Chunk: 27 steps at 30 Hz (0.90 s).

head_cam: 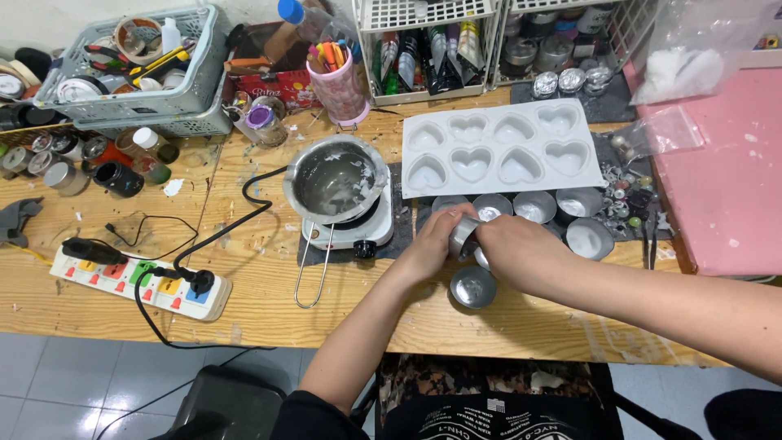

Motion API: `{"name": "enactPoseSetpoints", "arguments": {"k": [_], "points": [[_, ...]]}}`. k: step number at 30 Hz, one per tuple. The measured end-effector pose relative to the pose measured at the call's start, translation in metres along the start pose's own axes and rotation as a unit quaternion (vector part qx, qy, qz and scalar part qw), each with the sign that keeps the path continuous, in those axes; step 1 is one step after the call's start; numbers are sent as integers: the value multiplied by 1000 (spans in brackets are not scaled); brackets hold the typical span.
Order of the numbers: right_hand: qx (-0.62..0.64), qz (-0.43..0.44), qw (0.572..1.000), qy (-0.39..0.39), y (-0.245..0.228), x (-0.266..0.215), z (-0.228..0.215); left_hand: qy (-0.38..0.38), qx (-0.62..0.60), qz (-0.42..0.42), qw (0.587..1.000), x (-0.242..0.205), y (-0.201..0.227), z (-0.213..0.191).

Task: Scooping wax flakes from a bowl into small metal tins using a spoon.

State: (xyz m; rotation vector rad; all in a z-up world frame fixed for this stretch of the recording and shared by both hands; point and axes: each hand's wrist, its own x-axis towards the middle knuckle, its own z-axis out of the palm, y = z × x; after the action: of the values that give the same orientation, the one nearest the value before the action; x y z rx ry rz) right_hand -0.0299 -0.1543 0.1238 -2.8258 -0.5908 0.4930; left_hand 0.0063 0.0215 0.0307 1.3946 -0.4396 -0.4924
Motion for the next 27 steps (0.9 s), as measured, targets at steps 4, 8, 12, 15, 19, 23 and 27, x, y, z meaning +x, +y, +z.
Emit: {"name": "enactPoseSetpoints", "arguments": {"k": [4,8,12,15,19,23,27], "points": [[23,10,1000,4,6,5,11,25,39,25,999,-3,-3,1],[116,-5,993,21,12,8,15,33,66,79,994,1,-12,3],[193,-14,981,25,15,15,14,46,-75,97,991,5,-28,3],[344,40,934,-82,23,28,18,96,-47,85,991,3,-10,10],[511,87,831,-201,28,33,3,159,44,142,976,6,-19,14],[577,71,773,-255,39,44,-8,232,-253,64,937,11,-7,26],[541,75,806,-227,20,61,-48,184,-360,35,914,29,-86,1]]}}
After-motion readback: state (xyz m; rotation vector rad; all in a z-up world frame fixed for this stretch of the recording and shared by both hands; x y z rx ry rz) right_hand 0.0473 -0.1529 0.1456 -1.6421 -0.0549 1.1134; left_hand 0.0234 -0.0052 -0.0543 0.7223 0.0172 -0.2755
